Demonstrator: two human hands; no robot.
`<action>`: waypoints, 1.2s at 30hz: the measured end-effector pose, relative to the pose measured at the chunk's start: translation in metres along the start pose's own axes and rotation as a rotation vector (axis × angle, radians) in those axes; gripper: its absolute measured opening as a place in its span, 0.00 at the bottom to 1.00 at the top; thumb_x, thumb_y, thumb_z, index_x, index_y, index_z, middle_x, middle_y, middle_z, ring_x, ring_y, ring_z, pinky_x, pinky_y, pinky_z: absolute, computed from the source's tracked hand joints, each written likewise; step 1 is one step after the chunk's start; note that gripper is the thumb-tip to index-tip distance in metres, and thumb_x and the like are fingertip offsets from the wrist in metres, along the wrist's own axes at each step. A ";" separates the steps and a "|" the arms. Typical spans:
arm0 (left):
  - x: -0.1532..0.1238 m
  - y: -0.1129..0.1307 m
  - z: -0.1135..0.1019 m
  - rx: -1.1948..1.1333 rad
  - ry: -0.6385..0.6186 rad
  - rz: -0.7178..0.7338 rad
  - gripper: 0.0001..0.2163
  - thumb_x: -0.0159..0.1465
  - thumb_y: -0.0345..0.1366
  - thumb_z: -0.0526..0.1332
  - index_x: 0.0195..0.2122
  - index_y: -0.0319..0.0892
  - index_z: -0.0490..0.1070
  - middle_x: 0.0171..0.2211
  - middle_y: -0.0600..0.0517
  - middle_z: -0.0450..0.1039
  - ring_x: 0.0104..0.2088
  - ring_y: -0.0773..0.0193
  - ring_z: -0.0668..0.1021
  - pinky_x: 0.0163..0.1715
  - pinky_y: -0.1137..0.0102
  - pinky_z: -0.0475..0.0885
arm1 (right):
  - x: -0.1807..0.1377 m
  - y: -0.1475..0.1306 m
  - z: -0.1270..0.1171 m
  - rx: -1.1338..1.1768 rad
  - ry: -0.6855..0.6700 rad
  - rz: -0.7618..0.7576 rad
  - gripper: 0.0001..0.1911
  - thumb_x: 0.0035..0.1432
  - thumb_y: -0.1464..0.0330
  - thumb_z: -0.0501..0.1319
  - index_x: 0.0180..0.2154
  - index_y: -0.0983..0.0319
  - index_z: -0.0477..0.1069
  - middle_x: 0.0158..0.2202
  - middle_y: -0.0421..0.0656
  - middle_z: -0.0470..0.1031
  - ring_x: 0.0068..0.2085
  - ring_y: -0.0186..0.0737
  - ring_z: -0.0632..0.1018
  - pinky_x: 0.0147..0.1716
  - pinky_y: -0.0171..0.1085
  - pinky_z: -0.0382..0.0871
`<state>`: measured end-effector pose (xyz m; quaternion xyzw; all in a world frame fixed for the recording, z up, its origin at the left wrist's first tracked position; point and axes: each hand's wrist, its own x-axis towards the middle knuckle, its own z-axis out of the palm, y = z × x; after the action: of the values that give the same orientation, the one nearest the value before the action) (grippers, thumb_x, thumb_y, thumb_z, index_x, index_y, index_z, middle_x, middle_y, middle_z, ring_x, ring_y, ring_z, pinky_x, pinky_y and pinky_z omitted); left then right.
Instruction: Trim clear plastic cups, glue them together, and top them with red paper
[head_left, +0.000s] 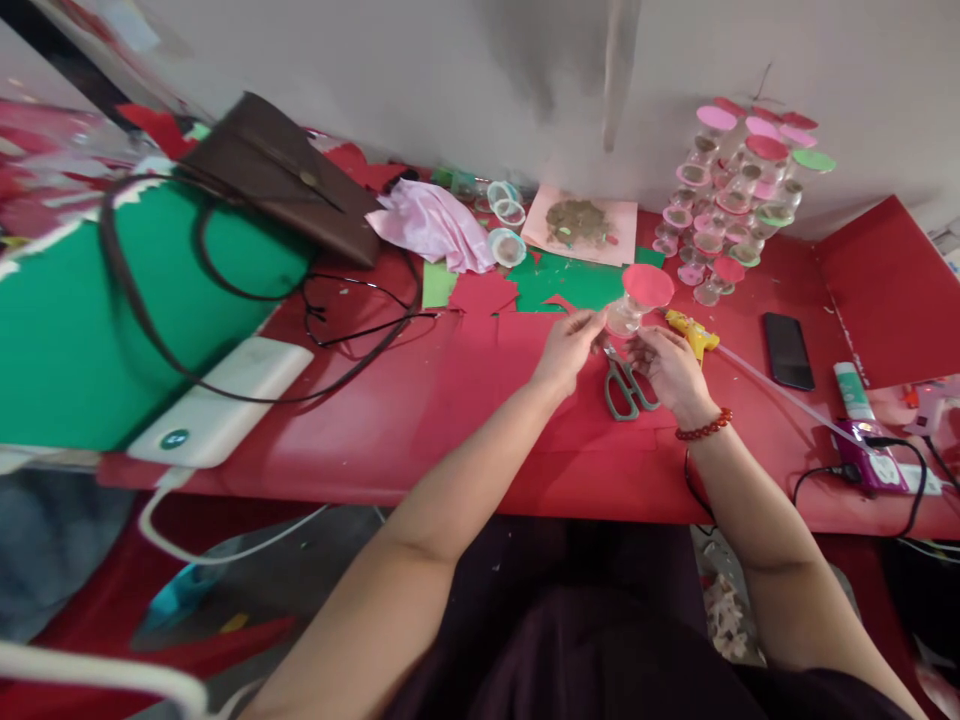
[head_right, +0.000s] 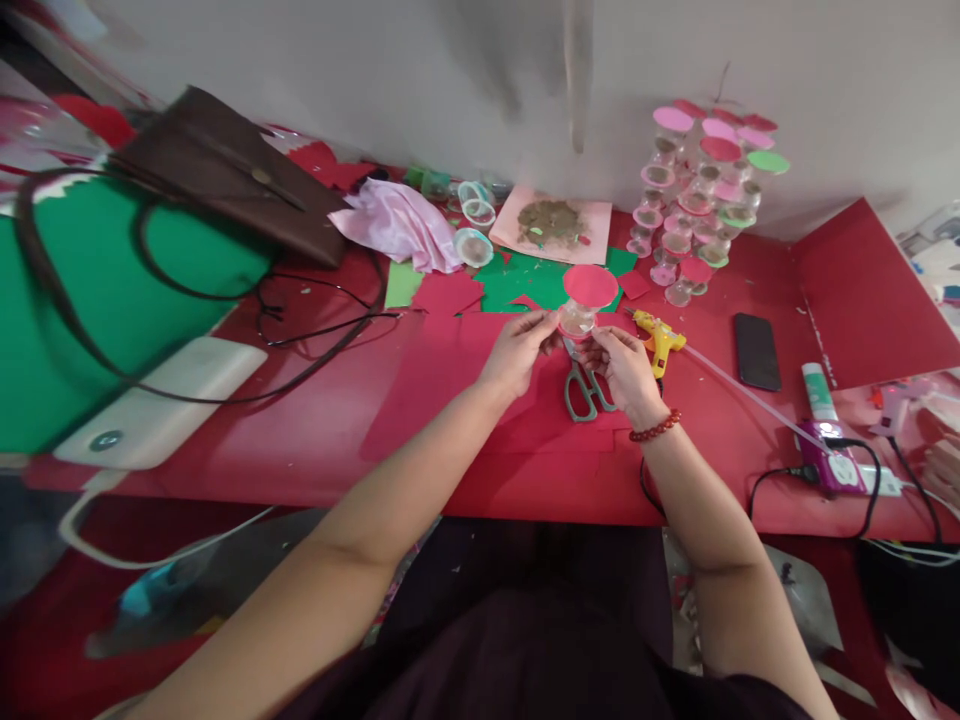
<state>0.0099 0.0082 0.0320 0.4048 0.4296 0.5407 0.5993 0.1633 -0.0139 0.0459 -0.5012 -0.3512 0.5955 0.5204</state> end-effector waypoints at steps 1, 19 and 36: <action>-0.001 0.002 0.001 -0.010 -0.009 -0.036 0.17 0.68 0.37 0.66 0.22 0.41 0.68 0.19 0.55 0.68 0.22 0.71 0.67 0.26 0.73 0.62 | 0.001 0.000 -0.001 -0.010 0.010 -0.006 0.11 0.56 0.64 0.72 0.27 0.59 0.73 0.24 0.38 0.77 0.24 0.31 0.76 0.25 0.31 0.71; 0.000 0.013 0.000 -0.238 -0.014 -0.350 0.13 0.67 0.33 0.67 0.25 0.41 0.69 0.21 0.56 0.69 0.20 0.71 0.71 0.24 0.74 0.65 | 0.008 0.005 -0.007 -0.075 0.009 0.001 0.12 0.49 0.62 0.71 0.24 0.57 0.70 0.20 0.37 0.73 0.22 0.32 0.72 0.23 0.32 0.66; 0.002 0.004 -0.002 -0.008 -0.006 -0.229 0.14 0.67 0.32 0.67 0.24 0.40 0.70 0.18 0.57 0.68 0.18 0.74 0.70 0.23 0.76 0.63 | 0.010 0.010 -0.006 -0.162 0.016 -0.056 0.15 0.54 0.58 0.68 0.23 0.58 0.68 0.19 0.36 0.72 0.21 0.31 0.71 0.23 0.33 0.65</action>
<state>0.0073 0.0105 0.0349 0.3523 0.4693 0.4689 0.6601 0.1662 -0.0069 0.0325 -0.5365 -0.4079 0.5462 0.4974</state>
